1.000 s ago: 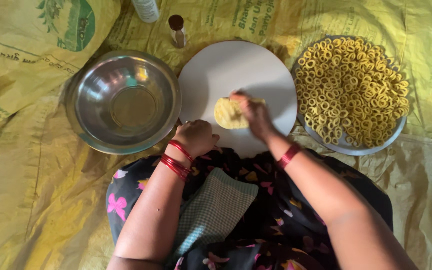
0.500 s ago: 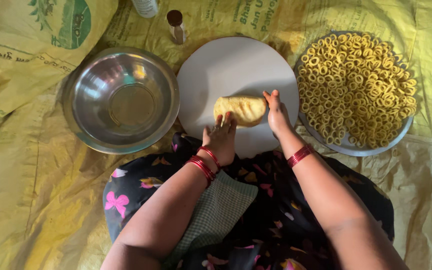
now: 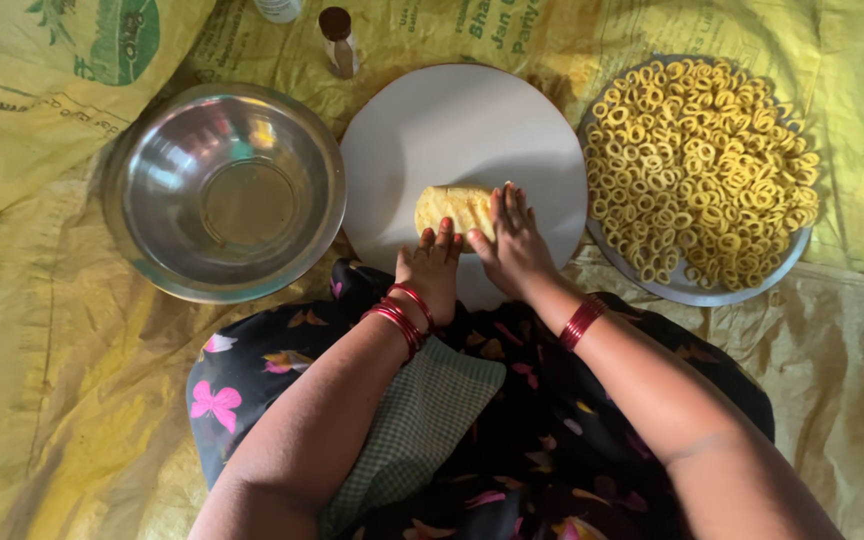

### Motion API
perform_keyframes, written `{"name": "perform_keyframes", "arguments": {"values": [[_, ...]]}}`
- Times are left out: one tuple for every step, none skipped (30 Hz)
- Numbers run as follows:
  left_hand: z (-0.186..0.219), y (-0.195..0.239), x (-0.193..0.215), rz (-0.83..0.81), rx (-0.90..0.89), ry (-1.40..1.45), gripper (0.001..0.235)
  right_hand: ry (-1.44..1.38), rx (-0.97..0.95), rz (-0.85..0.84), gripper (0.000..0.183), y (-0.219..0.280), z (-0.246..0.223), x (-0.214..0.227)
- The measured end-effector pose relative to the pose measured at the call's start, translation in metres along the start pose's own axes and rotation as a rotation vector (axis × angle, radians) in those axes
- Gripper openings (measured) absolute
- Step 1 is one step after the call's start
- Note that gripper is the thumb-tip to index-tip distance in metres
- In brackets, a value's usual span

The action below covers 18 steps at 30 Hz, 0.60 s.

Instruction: The person kneads a ball of yellow dough on a white board, then pinches off small pieces and rolls them into thin strips. They join the ends of each strip to form small rings and place them on a tray filled with similar rings.

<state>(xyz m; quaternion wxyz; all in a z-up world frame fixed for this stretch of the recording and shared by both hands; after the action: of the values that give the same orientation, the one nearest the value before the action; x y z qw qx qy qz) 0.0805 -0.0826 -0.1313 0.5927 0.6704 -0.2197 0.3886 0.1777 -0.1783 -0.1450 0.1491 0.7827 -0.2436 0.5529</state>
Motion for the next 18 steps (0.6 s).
{"name": "perform_keyframes", "arguments": {"values": [[0.001, 0.001, 0.001, -0.013, 0.002, -0.006, 0.109, 0.010, 0.022, -0.017, 0.086, 0.002, 0.000, -0.002], [0.001, 0.002, 0.003, -0.023, 0.007, -0.015, 0.111, 0.010, 0.022, -0.036, 0.087, 0.002, 0.002, -0.004], [0.001, 0.003, 0.004, -0.036, 0.011, -0.003, 0.112, 0.011, 0.023, -0.054, 0.087, 0.003, 0.003, -0.005], [0.001, 0.004, 0.006, -0.049, 0.015, 0.006, 0.113, 0.010, 0.021, -0.072, 0.088, 0.004, 0.004, -0.006], [0.001, 0.005, 0.006, -0.062, 0.018, 0.016, 0.114, -0.001, 0.021, -0.074, 0.089, 0.004, 0.005, -0.007], [0.001, 0.006, 0.008, -0.051, 0.017, 0.017, 0.113, -0.013, 0.019, -0.076, 0.091, 0.004, 0.006, -0.007], [0.001, 0.006, 0.009, -0.040, 0.016, 0.018, 0.112, -0.024, 0.018, -0.078, 0.092, 0.004, 0.007, -0.008], [0.001, 0.007, 0.009, -0.030, 0.014, 0.021, 0.112, -0.065, 0.003, -0.080, 0.092, 0.005, 0.011, -0.008], [0.001, 0.007, 0.009, -0.029, 0.013, 0.026, 0.112, -0.106, -0.012, -0.081, 0.091, 0.004, 0.017, -0.009], [0.000, 0.007, 0.008, -0.030, 0.012, 0.030, 0.112, -0.150, -0.027, -0.082, 0.091, 0.003, 0.022, -0.011], [-0.001, 0.007, 0.006, -0.032, 0.011, 0.034, 0.113, -0.364, -0.089, -0.053, 0.087, 0.003, 0.033, -0.013], [-0.001, 0.007, 0.005, -0.033, 0.009, 0.046, 0.111, -0.580, -0.152, -0.022, 0.084, 0.004, 0.046, -0.013], [-0.001, 0.006, 0.004, -0.035, 0.006, 0.058, 0.110, -0.795, -0.214, 0.010, 0.082, 0.005, 0.059, -0.014], [-0.002, 0.005, 0.004, -0.034, 0.005, 0.070, 0.109, -1.052, -0.273, 0.160, 0.078, 0.005, 0.075, -0.008], [-0.003, 0.003, 0.004, -0.030, -0.008, 0.081, 0.106, -1.307, -0.329, 0.315, 0.075, 0.004, 0.090, -0.005], [-0.004, 0.002, 0.004, -0.030, -0.020, 0.092, 0.103, -1.561, -0.386, 0.473, 0.073, 0.004, 0.100, -0.004], [-0.004, 0.000, 0.004, -0.029, -0.032, 0.104, 0.100, -1.527, -0.438, 0.452, 0.065, 0.002, 0.107, -0.005], [-0.004, 0.000, 0.002, -0.016, -0.035, 0.103, 0.097, -1.493, -0.496, 0.429, 0.056, 0.006, 0.111, -0.007]]}}
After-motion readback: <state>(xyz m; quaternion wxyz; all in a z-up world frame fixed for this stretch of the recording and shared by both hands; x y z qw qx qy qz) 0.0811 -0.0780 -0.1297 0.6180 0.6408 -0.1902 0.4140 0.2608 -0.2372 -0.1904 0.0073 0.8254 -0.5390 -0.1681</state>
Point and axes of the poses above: each hand's wrist, its own y-axis away from the middle knuckle, its own x-axis out of the back of the hand, z = x × y, the point moved 7 cm from there along -y, towards the middle knuckle, and after that the axes turned 13 degrees about x, right-handed, at the moved point
